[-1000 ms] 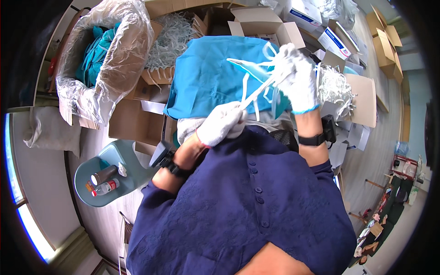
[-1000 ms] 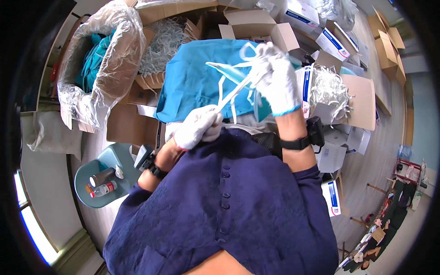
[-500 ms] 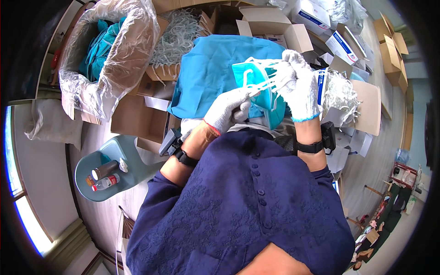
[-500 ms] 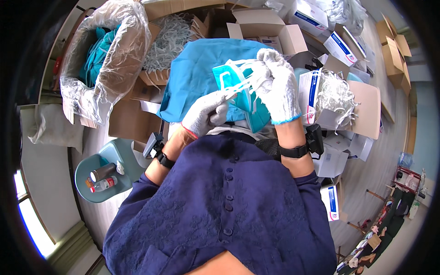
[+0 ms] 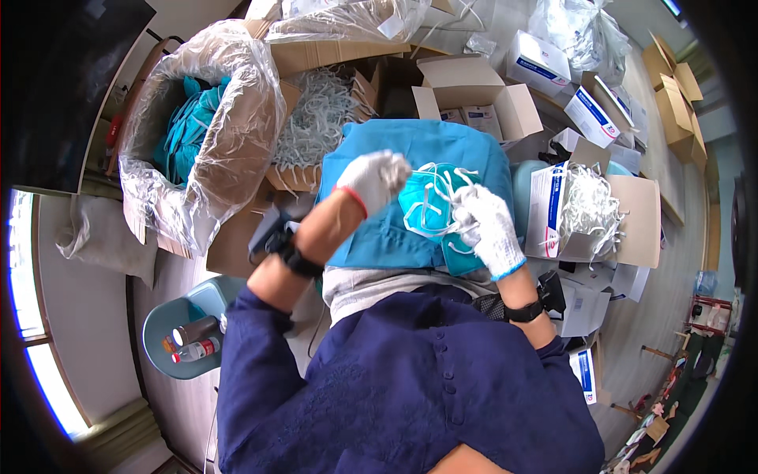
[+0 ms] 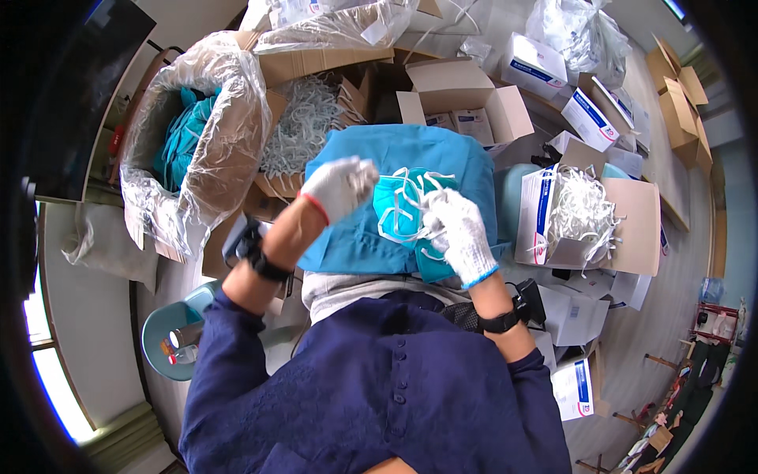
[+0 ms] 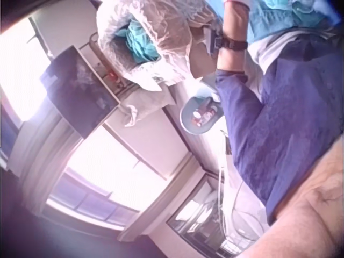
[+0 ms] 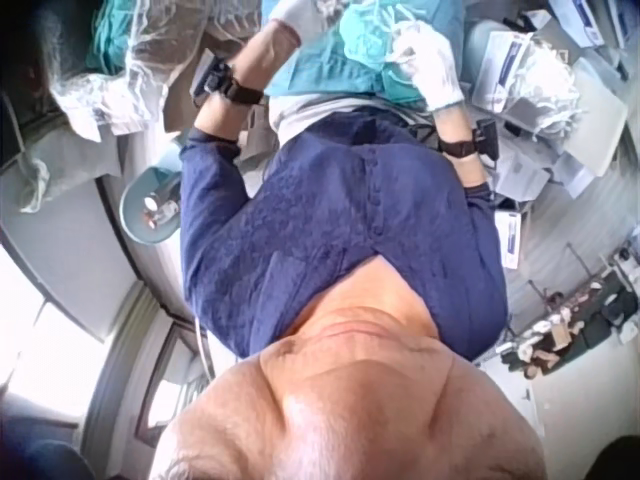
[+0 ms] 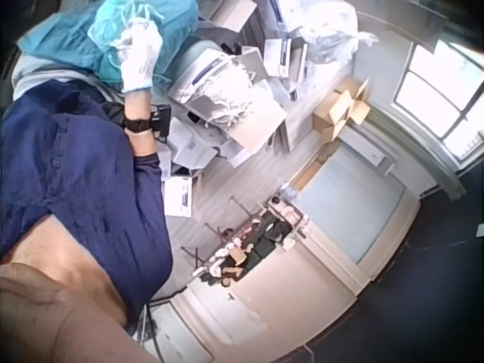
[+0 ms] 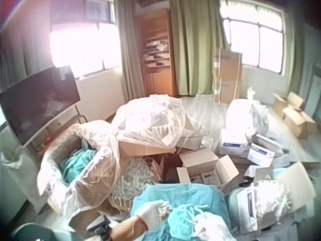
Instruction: Unpack and organize surgical masks and sterile pads into different containers.
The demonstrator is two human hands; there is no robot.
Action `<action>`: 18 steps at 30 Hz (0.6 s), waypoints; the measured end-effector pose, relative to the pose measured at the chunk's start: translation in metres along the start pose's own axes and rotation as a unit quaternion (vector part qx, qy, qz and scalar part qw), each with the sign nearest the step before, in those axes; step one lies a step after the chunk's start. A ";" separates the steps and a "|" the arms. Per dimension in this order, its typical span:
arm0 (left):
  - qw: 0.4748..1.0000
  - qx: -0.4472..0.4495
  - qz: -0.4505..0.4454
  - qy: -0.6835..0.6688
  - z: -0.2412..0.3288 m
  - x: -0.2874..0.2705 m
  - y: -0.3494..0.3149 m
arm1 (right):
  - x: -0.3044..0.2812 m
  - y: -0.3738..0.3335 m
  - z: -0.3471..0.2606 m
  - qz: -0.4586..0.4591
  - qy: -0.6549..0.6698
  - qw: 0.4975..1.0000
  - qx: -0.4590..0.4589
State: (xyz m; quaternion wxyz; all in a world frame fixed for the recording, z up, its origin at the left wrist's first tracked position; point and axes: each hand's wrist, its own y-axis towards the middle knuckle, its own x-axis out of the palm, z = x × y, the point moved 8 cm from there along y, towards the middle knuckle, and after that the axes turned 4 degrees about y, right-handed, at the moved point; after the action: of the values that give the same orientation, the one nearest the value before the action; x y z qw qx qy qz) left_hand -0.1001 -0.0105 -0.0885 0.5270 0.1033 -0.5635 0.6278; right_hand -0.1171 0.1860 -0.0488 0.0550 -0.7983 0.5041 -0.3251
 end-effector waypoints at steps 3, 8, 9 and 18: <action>0.993 0.112 0.008 0.027 0.082 0.030 0.036 | 0.009 -0.003 -0.002 -0.005 -0.021 1.000 0.010; 0.899 0.126 0.158 0.388 0.114 -0.005 0.056 | 0.044 -0.019 -0.025 -0.038 -0.166 0.985 -0.036; 0.864 0.114 0.151 0.467 0.104 -0.007 0.053 | 0.047 -0.018 -0.022 -0.048 -0.170 0.982 -0.069; 0.607 0.281 0.024 0.743 0.047 0.061 -0.002 | 0.129 -0.059 0.006 -0.314 -0.509 0.768 -0.227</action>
State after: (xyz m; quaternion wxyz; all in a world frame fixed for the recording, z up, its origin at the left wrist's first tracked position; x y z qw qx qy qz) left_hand -0.1463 -0.0158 -0.0273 0.6946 -0.2693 0.2237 0.6285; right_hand -0.0322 0.1051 0.0312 0.0156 -0.9497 0.1824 0.2539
